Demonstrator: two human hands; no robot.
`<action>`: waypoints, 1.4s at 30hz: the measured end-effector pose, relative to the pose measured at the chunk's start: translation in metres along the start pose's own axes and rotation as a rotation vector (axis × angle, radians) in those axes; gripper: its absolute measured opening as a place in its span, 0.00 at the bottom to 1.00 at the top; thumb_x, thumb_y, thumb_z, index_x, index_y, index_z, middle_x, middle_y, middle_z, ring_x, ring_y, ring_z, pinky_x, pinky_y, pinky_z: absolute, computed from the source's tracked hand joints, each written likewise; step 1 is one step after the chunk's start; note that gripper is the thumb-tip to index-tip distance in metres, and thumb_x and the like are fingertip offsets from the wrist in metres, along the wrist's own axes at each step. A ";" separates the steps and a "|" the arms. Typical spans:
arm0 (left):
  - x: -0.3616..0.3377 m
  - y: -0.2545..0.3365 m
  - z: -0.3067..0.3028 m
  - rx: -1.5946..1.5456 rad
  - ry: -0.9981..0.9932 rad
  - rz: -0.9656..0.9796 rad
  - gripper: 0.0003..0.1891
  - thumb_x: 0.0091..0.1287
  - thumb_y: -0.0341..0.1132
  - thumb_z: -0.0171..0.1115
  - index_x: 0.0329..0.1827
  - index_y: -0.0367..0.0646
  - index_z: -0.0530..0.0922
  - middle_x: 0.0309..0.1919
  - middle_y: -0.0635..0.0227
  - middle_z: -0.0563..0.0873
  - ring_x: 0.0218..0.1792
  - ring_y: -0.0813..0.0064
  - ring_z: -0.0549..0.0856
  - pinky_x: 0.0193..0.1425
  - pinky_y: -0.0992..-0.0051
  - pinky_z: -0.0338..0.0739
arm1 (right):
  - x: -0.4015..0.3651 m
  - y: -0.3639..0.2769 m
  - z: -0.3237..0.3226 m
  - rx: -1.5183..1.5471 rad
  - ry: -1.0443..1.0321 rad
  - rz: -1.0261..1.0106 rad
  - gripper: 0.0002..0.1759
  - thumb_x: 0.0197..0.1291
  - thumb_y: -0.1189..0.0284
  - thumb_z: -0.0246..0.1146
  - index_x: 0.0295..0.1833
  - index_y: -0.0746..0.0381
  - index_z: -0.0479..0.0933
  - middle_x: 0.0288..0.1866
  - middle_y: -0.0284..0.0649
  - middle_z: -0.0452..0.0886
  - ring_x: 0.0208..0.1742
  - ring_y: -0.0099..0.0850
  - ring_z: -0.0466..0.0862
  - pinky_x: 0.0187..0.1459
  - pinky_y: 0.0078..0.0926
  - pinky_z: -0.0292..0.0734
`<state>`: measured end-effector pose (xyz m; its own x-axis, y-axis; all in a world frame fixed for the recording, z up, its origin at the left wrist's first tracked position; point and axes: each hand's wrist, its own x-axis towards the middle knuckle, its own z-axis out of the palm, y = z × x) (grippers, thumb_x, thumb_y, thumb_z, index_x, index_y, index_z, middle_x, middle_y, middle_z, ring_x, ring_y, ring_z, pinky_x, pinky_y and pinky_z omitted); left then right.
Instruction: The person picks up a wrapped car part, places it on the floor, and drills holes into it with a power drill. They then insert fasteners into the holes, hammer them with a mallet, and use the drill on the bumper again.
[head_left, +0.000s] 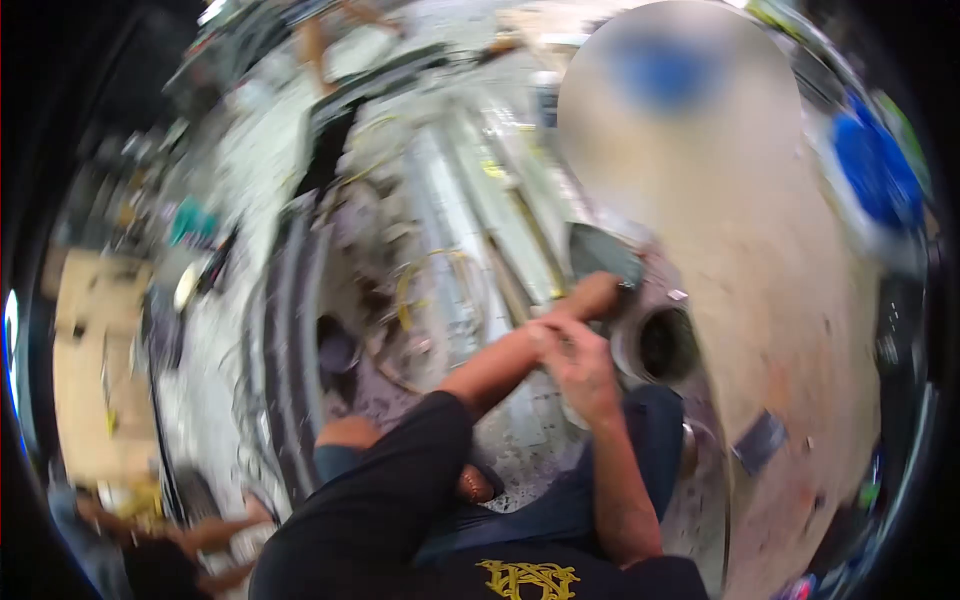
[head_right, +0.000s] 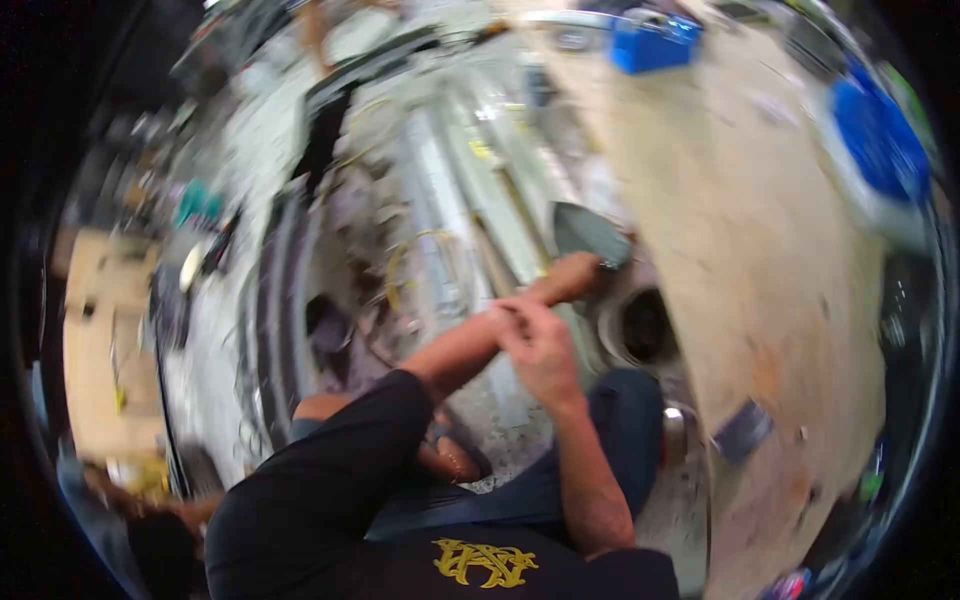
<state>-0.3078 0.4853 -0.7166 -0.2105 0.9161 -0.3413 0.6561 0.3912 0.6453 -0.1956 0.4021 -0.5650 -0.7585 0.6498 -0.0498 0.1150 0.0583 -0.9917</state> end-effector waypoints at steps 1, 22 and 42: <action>0.023 -0.016 0.023 0.023 0.073 -0.026 0.11 0.53 0.28 0.60 0.39 0.41 0.85 0.40 0.52 0.86 0.42 0.51 0.85 0.48 0.59 0.79 | 0.001 0.003 0.005 0.057 -0.006 0.026 0.13 0.62 0.67 0.63 0.48 0.64 0.81 0.40 0.44 0.84 0.39 0.32 0.84 0.44 0.27 0.78; -0.332 -0.425 -0.063 0.353 0.405 -0.989 0.12 0.62 0.36 0.57 0.38 0.40 0.86 0.39 0.54 0.87 0.43 0.53 0.87 0.46 0.58 0.82 | 0.014 0.034 0.068 -0.040 -0.196 0.239 0.12 0.66 0.71 0.60 0.47 0.68 0.80 0.36 0.37 0.84 0.34 0.20 0.79 0.37 0.18 0.75; -0.225 -0.092 -0.185 0.111 0.495 -0.001 0.08 0.63 0.32 0.61 0.36 0.36 0.81 0.25 0.52 0.82 0.24 0.64 0.79 0.33 0.69 0.74 | 0.005 0.007 0.019 -0.001 -0.190 -0.040 0.14 0.64 0.66 0.62 0.43 0.67 0.80 0.35 0.42 0.83 0.31 0.27 0.82 0.37 0.26 0.77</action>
<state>-0.4548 0.2598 -0.5725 -0.5120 0.8580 0.0404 0.7229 0.4050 0.5597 -0.2111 0.3912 -0.5748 -0.8699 0.4921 -0.0323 0.0833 0.0821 -0.9931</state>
